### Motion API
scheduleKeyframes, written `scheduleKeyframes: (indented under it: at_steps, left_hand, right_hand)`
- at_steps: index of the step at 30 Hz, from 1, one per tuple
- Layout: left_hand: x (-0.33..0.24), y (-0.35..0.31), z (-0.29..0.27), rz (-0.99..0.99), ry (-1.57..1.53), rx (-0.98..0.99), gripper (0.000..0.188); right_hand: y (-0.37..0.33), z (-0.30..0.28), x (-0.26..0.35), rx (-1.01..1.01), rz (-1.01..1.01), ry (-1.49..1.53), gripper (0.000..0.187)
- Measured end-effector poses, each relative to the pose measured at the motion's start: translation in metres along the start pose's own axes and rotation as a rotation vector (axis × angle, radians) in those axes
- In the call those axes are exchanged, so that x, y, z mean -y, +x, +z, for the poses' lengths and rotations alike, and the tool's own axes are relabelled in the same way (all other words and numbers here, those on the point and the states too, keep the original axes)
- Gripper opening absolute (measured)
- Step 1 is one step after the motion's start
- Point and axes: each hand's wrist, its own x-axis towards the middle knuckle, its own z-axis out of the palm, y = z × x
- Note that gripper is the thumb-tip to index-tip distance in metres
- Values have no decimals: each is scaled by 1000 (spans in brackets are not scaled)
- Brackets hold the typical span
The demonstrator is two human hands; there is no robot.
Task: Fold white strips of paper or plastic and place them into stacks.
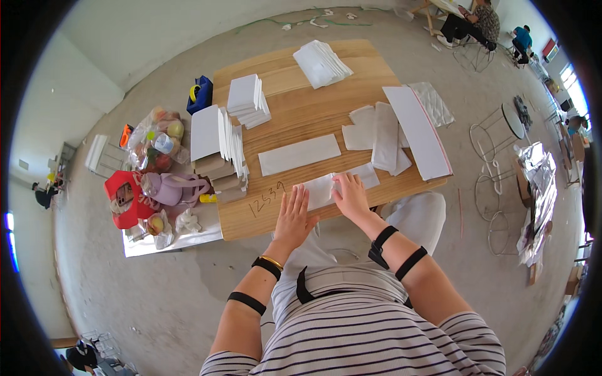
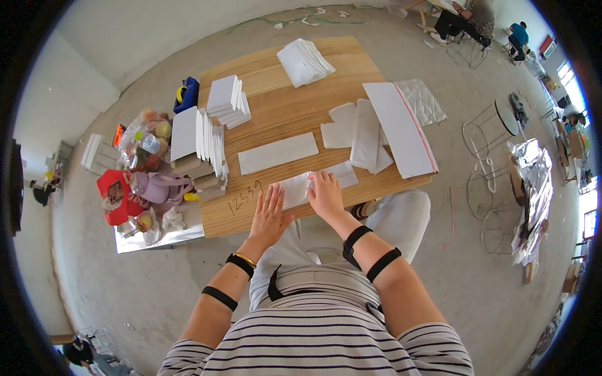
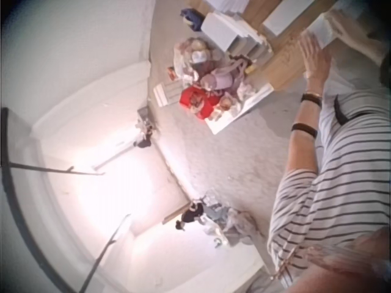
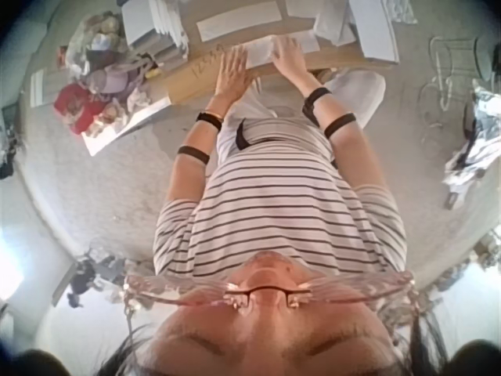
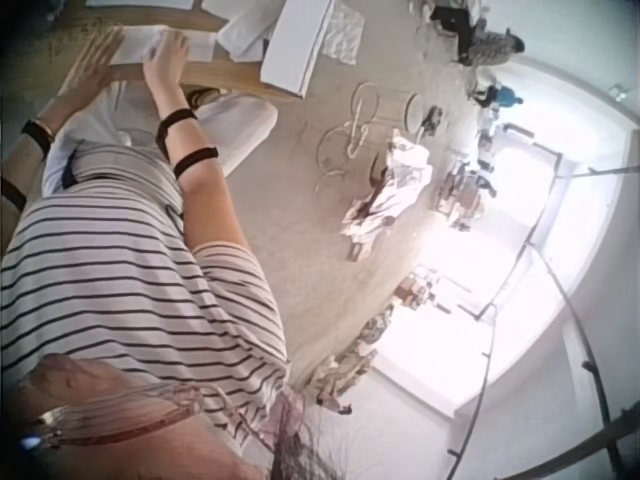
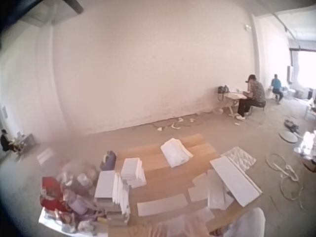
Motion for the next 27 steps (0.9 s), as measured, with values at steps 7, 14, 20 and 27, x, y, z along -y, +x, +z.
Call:
scheduleKeyframes:
  at_steps: [7,14,20,27]
  left_hand:
    - [9,-4,11,-1,32,39,82]
    - [12,-3,12,19,64,41,82]
    - [8,-5,6,29,62,37,81]
    - [7,-1,5,69,12,18,82]
  right_hand:
    - [14,19,-13,0,129,61,33]
    - [21,24,-8,-46,109,-3,32]
    - [26,23,-6,35,203,60,30]
    - [26,22,-13,25,198,80,29]
